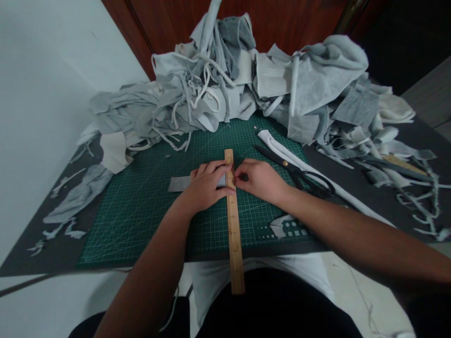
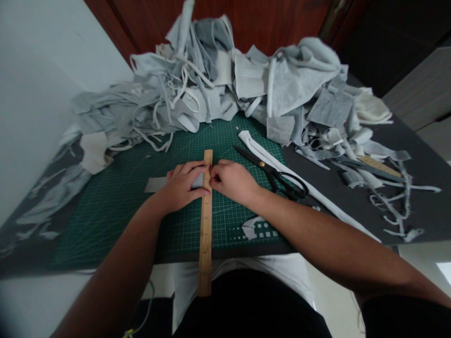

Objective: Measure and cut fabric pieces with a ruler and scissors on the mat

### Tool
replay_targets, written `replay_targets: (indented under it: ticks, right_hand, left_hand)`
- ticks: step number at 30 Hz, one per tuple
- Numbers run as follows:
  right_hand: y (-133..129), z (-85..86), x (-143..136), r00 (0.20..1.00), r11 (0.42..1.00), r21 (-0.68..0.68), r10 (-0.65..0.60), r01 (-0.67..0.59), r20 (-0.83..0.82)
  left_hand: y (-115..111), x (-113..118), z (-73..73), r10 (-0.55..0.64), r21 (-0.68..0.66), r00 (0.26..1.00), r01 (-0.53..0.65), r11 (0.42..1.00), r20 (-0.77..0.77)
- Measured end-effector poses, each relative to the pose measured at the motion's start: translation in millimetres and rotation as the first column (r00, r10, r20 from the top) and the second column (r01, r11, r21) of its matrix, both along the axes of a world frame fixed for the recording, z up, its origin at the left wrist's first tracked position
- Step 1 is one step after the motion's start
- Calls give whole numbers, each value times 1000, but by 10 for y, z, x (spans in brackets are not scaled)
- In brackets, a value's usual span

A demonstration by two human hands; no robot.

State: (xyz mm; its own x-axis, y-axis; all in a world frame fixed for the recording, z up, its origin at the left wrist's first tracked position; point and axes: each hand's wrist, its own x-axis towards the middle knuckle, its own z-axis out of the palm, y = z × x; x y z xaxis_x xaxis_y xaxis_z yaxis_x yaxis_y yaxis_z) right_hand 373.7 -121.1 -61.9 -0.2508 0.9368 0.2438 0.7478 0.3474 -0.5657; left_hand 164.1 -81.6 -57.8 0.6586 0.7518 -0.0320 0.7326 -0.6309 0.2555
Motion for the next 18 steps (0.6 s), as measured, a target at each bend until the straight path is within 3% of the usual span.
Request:
replay_targets:
  ticks: [8,18]
  right_hand:
    - [-109,57,9,996,995,-53,81,-82,-24]
    - [25,-12,-11,999,1000,-6,-5,5,-39]
  left_hand:
    - [1,7,37,7,-27,1000,-7,1000,-2]
    - [4,15,25,12,-17,1000,-12,1000,-11]
